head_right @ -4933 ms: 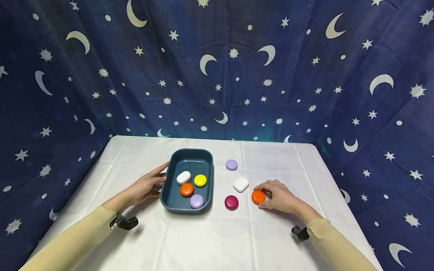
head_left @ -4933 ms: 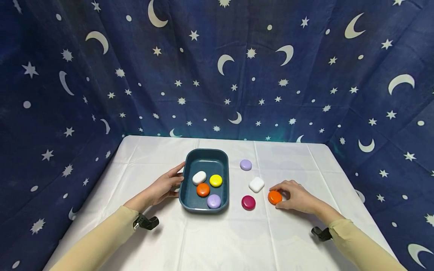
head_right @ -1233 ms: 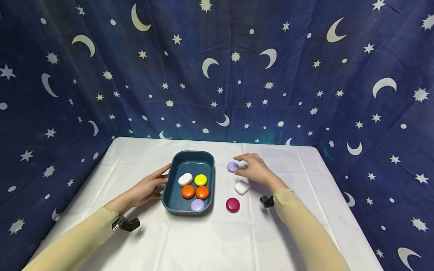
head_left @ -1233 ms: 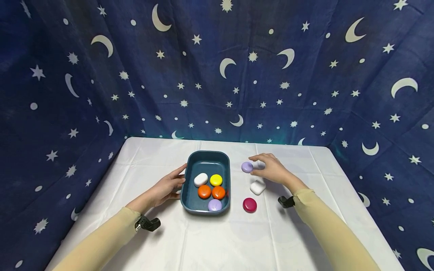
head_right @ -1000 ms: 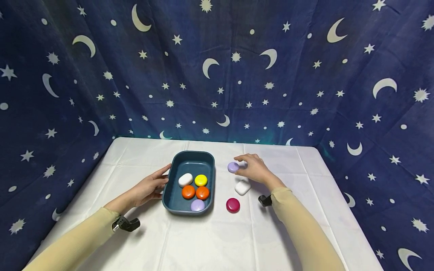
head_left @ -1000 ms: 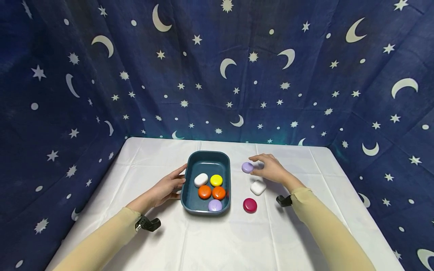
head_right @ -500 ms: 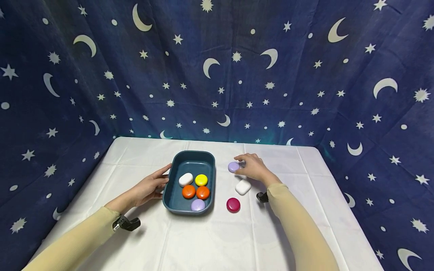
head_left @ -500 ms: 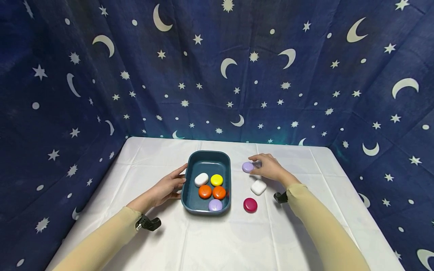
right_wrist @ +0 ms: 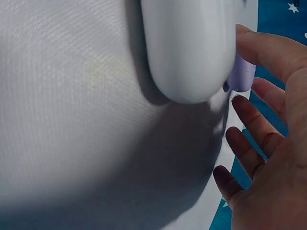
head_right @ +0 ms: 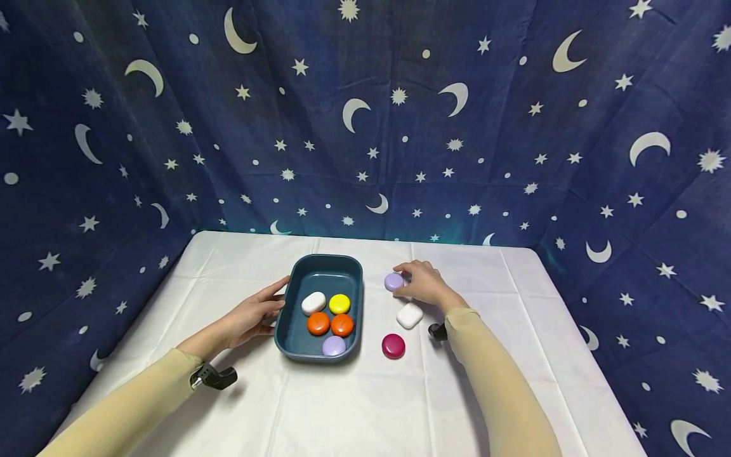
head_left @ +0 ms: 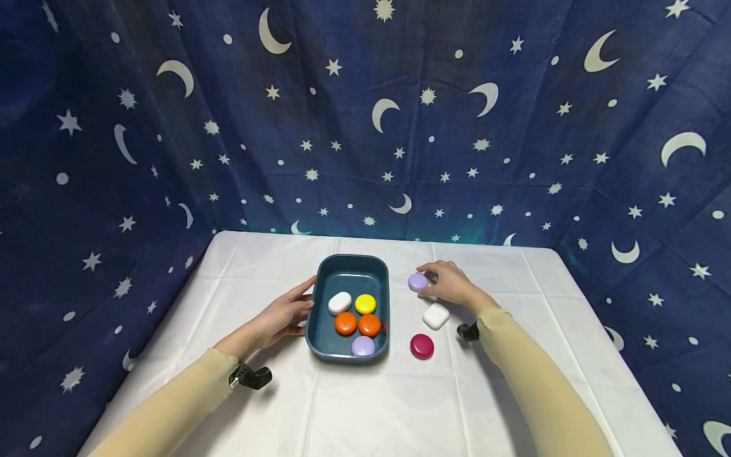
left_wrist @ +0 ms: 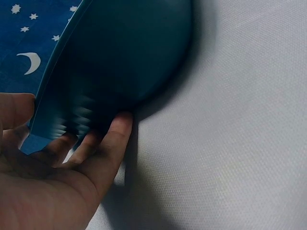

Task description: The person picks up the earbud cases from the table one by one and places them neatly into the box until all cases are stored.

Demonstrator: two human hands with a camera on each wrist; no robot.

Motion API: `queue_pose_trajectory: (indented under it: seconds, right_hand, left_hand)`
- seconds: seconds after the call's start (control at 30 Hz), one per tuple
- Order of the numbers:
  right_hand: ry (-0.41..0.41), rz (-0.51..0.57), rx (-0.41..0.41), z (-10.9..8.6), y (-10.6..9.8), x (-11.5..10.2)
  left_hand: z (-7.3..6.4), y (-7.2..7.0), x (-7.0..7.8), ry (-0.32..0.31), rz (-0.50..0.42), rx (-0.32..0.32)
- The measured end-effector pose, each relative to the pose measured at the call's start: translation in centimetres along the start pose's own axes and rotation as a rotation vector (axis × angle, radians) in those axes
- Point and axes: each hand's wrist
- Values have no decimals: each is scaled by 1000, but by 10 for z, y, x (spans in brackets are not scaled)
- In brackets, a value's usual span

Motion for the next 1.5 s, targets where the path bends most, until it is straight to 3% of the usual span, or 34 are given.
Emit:
queue_pose_trajectory:
  seconds: [0.37, 1.0, 1.5]
  right_hand:
    - [9, -25, 9, 3, 3, 3]
    - [14, -7, -2, 2, 3, -1]
    - [-136, 98, 122, 2, -23, -30]
  left_hand:
    - [1, -2, 0, 14, 6, -25]
    - [1, 2, 2, 0, 4, -6]
    - [0, -1, 0, 13, 15, -13]
Point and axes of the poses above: each hand's wrist, its own z-axis towards the middle knuckle, its own y-axis out of the palm, x = y × z, and after that the axes turned 8 degrees about x, right-handed
